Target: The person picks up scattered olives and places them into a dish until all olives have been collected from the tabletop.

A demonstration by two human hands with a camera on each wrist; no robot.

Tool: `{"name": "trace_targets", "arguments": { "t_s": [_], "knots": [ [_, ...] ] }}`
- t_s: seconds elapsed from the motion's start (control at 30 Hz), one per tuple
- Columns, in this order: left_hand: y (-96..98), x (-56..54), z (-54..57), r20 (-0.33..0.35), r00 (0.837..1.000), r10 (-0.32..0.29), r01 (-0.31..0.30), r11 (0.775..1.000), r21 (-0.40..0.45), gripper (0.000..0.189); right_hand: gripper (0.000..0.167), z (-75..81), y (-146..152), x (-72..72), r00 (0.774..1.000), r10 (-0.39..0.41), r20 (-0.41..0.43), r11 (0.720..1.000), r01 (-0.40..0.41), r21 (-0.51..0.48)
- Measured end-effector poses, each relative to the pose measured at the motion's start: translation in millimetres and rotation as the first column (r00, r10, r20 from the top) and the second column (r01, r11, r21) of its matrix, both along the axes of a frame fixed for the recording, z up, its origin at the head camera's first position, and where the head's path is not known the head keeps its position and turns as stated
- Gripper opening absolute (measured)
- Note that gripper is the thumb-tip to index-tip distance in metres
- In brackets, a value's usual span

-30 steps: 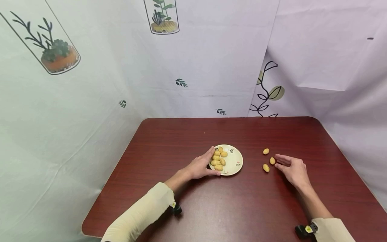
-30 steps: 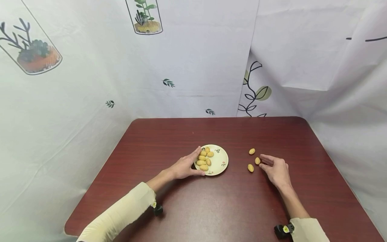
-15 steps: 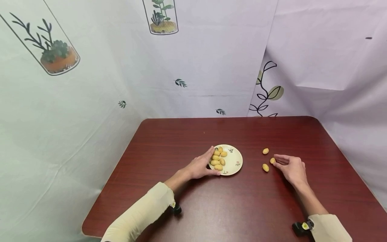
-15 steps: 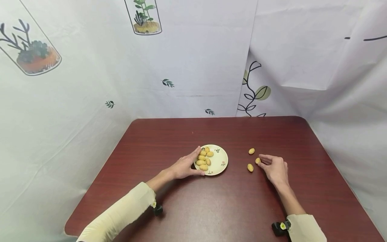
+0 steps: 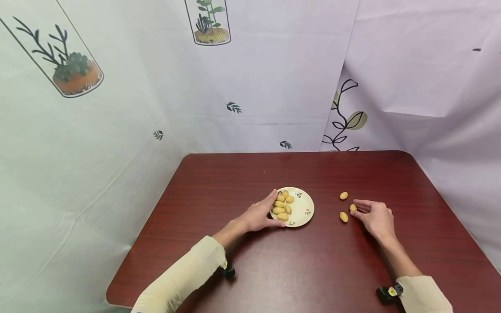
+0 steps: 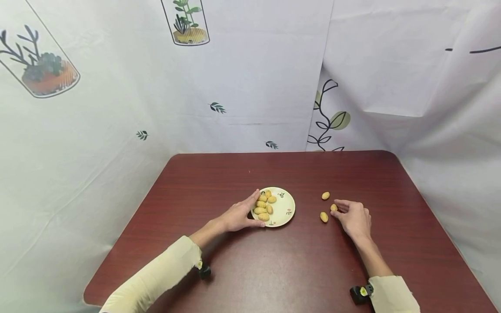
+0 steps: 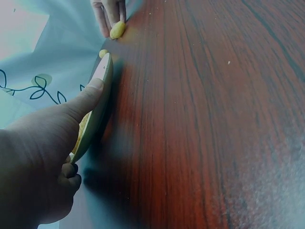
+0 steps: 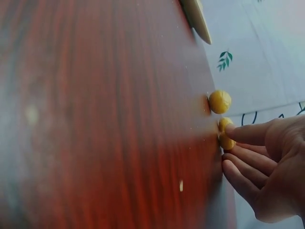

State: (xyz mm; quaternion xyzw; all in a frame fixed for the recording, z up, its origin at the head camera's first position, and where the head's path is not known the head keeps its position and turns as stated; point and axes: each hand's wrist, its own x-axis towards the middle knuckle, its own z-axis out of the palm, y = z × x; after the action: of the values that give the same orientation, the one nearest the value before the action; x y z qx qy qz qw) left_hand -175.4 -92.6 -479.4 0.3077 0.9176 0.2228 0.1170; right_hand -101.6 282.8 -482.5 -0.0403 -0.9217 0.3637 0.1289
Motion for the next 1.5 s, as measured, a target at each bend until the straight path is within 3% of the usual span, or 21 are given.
{"name": "trace_targets", "arguments": {
  "t_s": [0.63, 1.0, 1.5],
  "knots": [
    [-1.0, 1.4, -0.1, 0.012, 1.0, 0.003, -0.003, 1.0, 0.002, 0.114, 0.026, -2.0, 0.1, 0.6, 0.999, -0.053, -0.009, 0.997, 0.052, -0.056],
    [-0.4, 1.8, 0.0, 0.006, 1.0, 0.0, 0.0, 1.0, -0.003, 0.114, 0.028, 5.1, 0.8, 0.2, 0.994, -0.089, 0.07, 0.982, 0.1, -0.162],
    [-0.7, 1.4, 2.1, 0.013, 1.0, 0.001, -0.002, 1.0, 0.009, 0.114, 0.027, 25.0, -27.8, -11.5, 0.999, -0.053, -0.005, 0.981, 0.051, -0.188]
  ]
}}
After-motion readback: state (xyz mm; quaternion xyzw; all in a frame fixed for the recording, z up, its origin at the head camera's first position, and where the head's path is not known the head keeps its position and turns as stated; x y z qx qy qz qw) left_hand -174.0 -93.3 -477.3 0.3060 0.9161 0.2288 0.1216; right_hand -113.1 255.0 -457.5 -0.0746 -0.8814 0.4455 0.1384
